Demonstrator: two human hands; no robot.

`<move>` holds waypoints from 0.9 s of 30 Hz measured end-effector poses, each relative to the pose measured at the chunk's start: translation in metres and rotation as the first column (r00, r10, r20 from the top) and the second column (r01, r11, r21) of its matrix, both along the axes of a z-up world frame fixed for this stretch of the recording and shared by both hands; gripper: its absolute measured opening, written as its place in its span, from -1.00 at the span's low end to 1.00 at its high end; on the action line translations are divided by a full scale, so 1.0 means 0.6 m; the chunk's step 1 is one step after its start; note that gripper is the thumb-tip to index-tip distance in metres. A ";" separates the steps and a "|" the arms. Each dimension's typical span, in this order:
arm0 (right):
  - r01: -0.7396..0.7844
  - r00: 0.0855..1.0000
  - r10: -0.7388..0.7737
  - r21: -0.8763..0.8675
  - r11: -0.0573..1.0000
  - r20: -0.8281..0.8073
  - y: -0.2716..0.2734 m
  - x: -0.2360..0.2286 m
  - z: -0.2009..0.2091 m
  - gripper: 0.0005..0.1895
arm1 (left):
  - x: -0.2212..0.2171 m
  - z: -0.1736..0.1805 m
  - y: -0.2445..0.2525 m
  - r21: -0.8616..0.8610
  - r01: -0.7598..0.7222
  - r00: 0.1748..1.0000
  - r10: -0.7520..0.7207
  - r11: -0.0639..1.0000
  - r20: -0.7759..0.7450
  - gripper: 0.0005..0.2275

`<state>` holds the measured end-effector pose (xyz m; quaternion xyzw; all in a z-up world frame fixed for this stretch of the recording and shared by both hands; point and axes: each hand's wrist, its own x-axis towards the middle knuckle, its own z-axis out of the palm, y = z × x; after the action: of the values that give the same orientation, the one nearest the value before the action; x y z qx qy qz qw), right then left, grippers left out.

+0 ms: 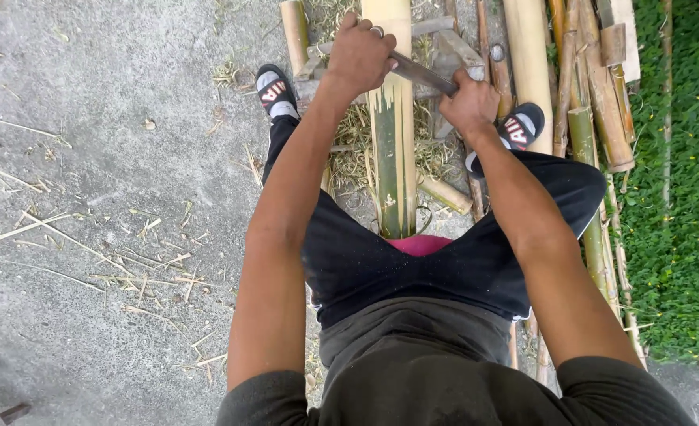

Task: The recorder uses a large knife to scrape the outer layer of a bamboo pole while sitting on a pile of other poles.

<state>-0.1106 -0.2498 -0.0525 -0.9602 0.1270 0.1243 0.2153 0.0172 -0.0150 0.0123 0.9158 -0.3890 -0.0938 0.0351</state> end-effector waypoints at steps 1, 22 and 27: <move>0.003 1.000 -0.003 -0.002 1.000 0.001 0.000 -0.006 -0.005 -0.73 | -0.009 0.005 -0.001 -0.002 0.003 1.000 -0.003 1.000 0.001 -0.73; -0.176 0.982 0.175 0.011 0.984 0.074 -0.018 -0.245 -0.052 -0.75 | -0.309 0.064 0.020 -0.087 -0.115 0.990 0.107 0.990 -0.093 -0.79; -0.321 0.945 0.320 0.009 0.947 0.060 -0.031 -0.325 -0.047 -0.80 | -0.421 0.073 0.032 -0.118 -0.268 0.959 0.253 0.956 -0.128 -0.80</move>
<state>-0.3055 -0.2684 -0.0808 -0.9692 -0.0383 0.1311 0.2049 -0.2351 0.0041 0.0562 0.9479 -0.2677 -0.1131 0.1302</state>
